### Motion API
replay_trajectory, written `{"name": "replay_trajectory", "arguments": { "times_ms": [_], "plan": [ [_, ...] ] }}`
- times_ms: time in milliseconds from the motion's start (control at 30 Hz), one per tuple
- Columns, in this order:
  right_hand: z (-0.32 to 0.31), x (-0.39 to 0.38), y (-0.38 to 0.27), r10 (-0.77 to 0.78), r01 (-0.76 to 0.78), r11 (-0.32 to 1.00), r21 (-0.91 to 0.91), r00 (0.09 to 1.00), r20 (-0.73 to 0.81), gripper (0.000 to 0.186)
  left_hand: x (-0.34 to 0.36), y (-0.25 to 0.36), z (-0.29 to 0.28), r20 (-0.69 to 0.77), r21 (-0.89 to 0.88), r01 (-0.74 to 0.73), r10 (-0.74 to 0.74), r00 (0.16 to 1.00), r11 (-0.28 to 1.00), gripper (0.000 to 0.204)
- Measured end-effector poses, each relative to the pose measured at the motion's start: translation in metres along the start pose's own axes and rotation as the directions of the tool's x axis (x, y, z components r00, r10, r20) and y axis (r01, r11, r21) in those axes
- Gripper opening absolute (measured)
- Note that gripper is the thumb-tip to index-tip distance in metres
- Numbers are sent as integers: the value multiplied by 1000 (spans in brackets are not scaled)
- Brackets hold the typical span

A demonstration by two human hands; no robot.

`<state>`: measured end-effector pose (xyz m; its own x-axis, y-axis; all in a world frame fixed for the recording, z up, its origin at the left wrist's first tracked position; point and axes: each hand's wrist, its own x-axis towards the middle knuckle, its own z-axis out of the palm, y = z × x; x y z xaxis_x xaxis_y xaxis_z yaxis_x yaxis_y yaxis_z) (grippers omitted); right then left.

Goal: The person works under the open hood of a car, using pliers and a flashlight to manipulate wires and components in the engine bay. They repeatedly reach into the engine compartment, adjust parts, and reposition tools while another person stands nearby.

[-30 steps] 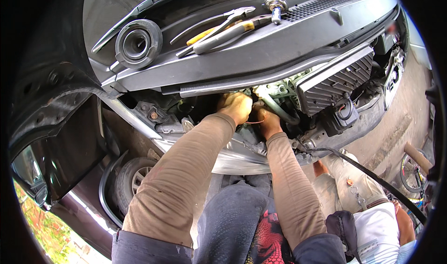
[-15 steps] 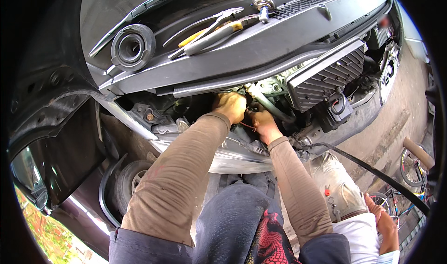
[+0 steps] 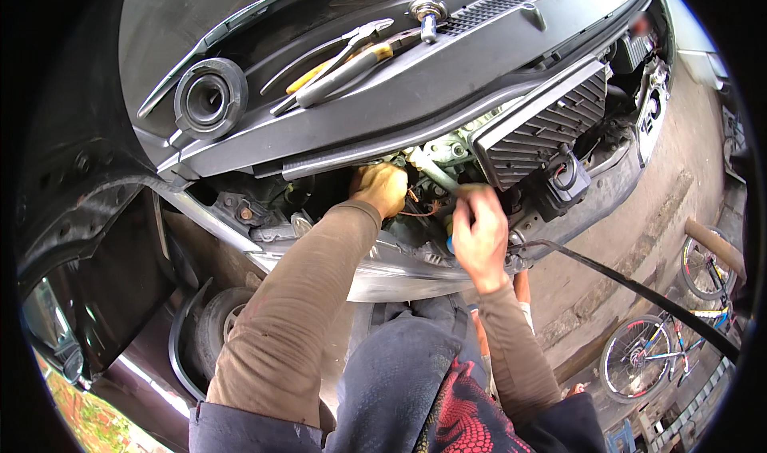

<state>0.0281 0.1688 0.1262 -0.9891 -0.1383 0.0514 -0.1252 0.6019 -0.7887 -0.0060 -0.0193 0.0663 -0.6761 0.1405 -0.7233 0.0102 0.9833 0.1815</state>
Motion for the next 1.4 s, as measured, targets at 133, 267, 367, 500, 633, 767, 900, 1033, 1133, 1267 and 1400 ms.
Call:
{"name": "replay_trajectory", "arguments": {
  "times_ms": [133,267,367,500,633,767,900,1033,1133,1267,1400],
  "plan": [
    [2,-26,8,-43,85,989,-119,947,318,30,-1,0,1,-16,-101,-9,7,1000,995,20],
    [32,2,48,259,-57,948,-313,707,658,55,-4,0,-3,-33,-116,11,-15,999,993,20],
    [58,12,63,293,48,919,-392,581,759,61,-3,2,-6,7,-79,17,-16,1000,997,21],
    [71,6,49,405,-189,896,-401,718,567,55,-5,2,-8,-10,-92,5,-6,1000,996,22],
    [28,1,32,110,-143,990,18,829,548,39,-6,1,-8,8,-139,40,-40,999,989,24],
    [6,-3,6,145,-132,989,-64,822,551,13,-3,1,-6,18,-117,29,-27,999,993,25],
    [6,-11,-33,237,-177,968,-180,880,411,14,-2,2,-6,17,-46,53,-52,998,998,24],
    [15,-15,-64,457,-466,881,-83,792,405,20,0,1,-7,26,-98,19,-16,1000,995,22],
    [35,-21,-82,356,-375,926,33,902,244,17,1,1,-8,39,-77,-5,8,999,997,22],
    [57,-41,-103,163,-161,986,-38,983,85,7,0,-1,-8,16,-54,-32,33,999,998,23],
    [48,-54,-102,41,-44,999,14,983,180,14,2,-1,-3,7,-30,-17,17,1000,999,22]
  ]
}}
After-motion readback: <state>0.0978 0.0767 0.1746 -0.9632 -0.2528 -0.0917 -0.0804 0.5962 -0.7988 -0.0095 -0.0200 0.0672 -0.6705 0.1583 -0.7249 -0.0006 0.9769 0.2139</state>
